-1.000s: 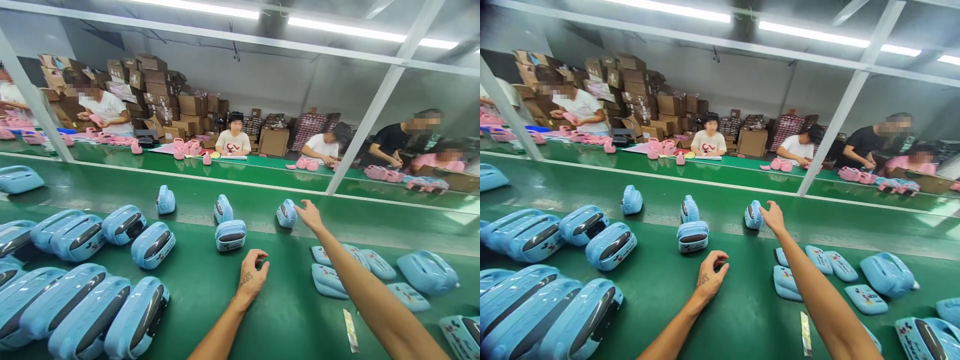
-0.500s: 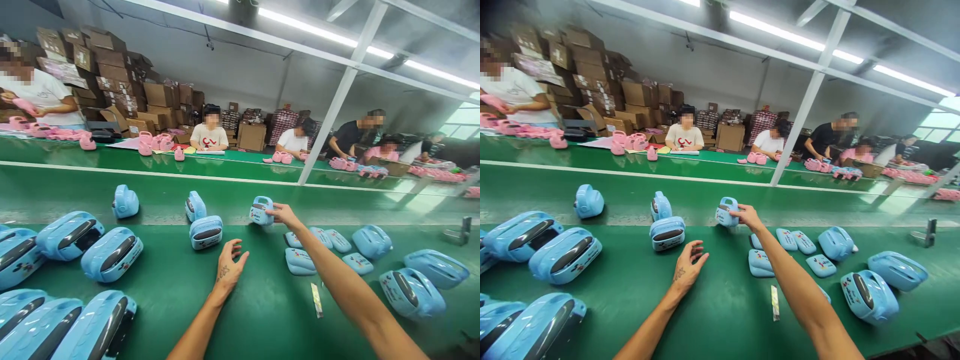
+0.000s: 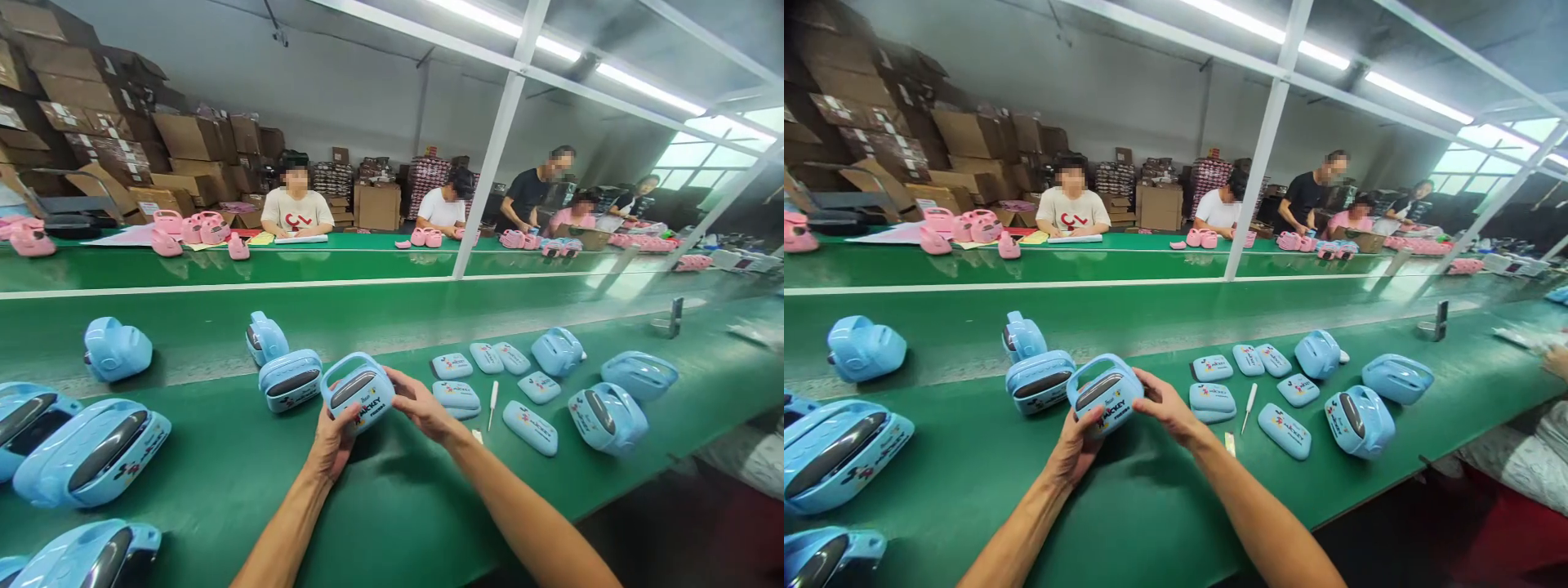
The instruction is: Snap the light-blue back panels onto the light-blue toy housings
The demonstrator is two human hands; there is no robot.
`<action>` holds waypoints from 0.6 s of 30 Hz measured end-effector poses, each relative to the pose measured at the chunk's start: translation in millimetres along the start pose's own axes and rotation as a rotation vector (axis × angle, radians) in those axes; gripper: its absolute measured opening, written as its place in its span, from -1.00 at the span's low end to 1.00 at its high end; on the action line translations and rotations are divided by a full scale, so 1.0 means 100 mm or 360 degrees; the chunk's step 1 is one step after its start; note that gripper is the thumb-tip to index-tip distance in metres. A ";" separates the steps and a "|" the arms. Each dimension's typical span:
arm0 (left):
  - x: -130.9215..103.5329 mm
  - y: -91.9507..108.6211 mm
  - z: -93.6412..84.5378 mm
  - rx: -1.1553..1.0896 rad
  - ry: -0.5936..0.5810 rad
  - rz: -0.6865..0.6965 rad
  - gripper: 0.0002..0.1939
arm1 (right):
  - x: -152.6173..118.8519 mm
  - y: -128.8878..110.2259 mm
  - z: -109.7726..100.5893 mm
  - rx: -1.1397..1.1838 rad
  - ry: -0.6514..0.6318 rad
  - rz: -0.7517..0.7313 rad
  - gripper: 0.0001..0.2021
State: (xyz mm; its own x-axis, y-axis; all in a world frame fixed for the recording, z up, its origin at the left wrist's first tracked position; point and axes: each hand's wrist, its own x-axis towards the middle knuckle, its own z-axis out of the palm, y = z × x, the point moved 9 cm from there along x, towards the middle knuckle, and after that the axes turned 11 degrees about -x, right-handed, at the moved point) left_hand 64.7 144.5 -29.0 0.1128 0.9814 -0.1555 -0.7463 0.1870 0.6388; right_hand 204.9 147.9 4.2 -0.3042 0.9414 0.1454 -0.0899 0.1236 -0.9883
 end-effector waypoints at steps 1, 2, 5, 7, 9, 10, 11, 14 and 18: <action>0.00 0.02 0.00 0.0019 0.0005 0.0004 -0.23 | 0.00 0.03 0.00 -0.0028 0.0094 -0.0029 -0.16; 0.01 0.03 0.00 0.0057 0.0001 0.0002 -0.23 | 0.00 0.06 -0.02 -0.0099 0.0190 -0.0046 -0.14; 0.05 0.06 0.04 0.0189 -0.0108 0.0003 -0.22 | -0.03 -0.07 -0.12 -0.0499 0.0377 -0.0189 -0.11; 0.09 0.06 0.08 0.0201 -0.0225 0.0007 -0.20 | -0.09 -0.30 -0.15 -0.0807 0.0401 -0.0426 -0.15; 0.12 0.03 0.09 0.0184 -0.0306 -0.0008 -0.20 | -0.17 -0.50 -0.14 -0.1027 0.0374 -0.0637 -0.18; 0.13 0.00 0.08 0.0186 -0.0327 -0.0029 -0.22 | -0.20 -0.55 -0.14 -0.1089 0.0361 -0.0693 -0.18; 0.14 -0.02 0.07 0.0197 -0.0340 -0.0050 -0.25 | -0.23 -0.59 -0.13 -0.1126 0.0355 -0.0717 -0.18; 0.15 -0.08 0.04 0.0222 -0.0333 -0.0082 -0.31 | -0.27 -0.61 -0.13 -0.1169 0.0357 -0.0704 -0.18; 0.14 -0.07 0.03 0.0314 -0.0312 -0.0076 -0.27 | -0.27 -0.59 -0.13 -0.1175 0.0343 -0.0689 -0.20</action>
State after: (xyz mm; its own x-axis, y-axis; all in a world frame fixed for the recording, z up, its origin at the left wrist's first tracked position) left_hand 73.5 156.5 -33.9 0.2835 0.9575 -0.0526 -0.5971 0.2192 0.7717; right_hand 230.4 118.7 58.4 -0.1935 0.7946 0.5755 0.5025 0.5841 -0.6374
